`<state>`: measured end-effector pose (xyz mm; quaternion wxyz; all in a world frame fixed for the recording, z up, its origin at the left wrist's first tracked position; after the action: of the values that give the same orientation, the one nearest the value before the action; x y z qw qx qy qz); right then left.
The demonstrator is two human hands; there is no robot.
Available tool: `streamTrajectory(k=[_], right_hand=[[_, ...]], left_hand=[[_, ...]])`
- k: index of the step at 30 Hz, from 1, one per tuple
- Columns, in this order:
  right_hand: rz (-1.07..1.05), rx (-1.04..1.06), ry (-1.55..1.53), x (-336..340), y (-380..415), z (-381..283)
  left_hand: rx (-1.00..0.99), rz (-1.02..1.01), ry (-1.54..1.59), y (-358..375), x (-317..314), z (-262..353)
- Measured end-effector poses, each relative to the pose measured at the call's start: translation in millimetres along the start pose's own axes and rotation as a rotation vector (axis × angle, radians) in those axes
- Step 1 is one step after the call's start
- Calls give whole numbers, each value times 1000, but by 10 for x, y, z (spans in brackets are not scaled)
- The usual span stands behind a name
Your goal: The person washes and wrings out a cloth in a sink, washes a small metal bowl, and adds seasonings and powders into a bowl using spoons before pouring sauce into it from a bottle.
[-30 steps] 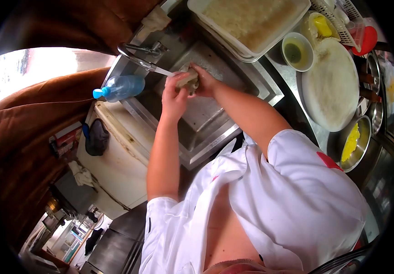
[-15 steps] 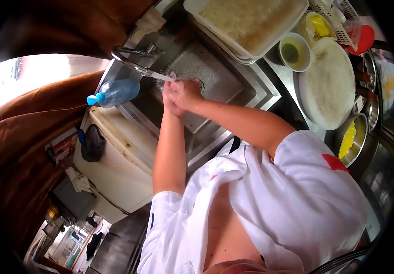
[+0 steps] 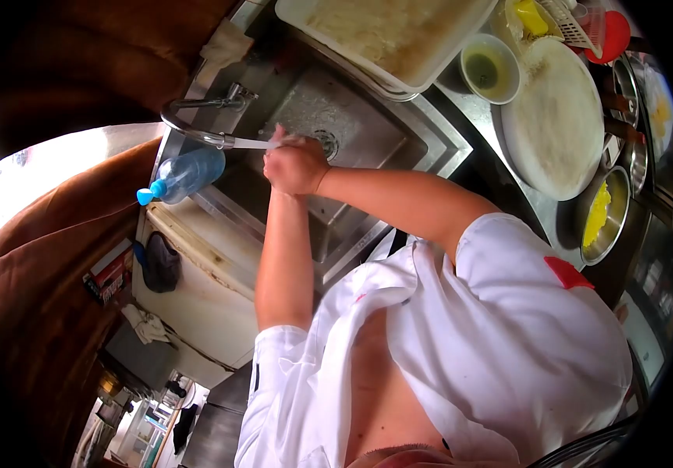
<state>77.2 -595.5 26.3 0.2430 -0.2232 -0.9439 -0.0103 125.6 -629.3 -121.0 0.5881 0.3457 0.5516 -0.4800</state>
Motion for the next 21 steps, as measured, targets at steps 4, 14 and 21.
streamTrajectory(k=[4, 14, 21], right_hand=[[-65, -168, 37, 7, -46, 190], [92, -1041, -700, -548, 381, 2303], [-273, -1196, -1439, -608, 639, 1612]], left_hand=[[2, 152, -605, -28, -182, 117], [70, 806, -568, 110, -340, -22], [228, 565, -1902, -61, -773, 302]])
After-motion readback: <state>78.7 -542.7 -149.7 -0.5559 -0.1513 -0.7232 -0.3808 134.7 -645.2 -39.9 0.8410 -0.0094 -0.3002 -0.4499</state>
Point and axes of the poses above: each hand's wrist, its own y-axis away from the middle knuckle, its own x-axis out of the back of the hand, z = x × y, the point moved 10 cm from there along -y, towards the middle knuckle, and after that the axes turned 14 degrees about -z, right-handed, at the moved point
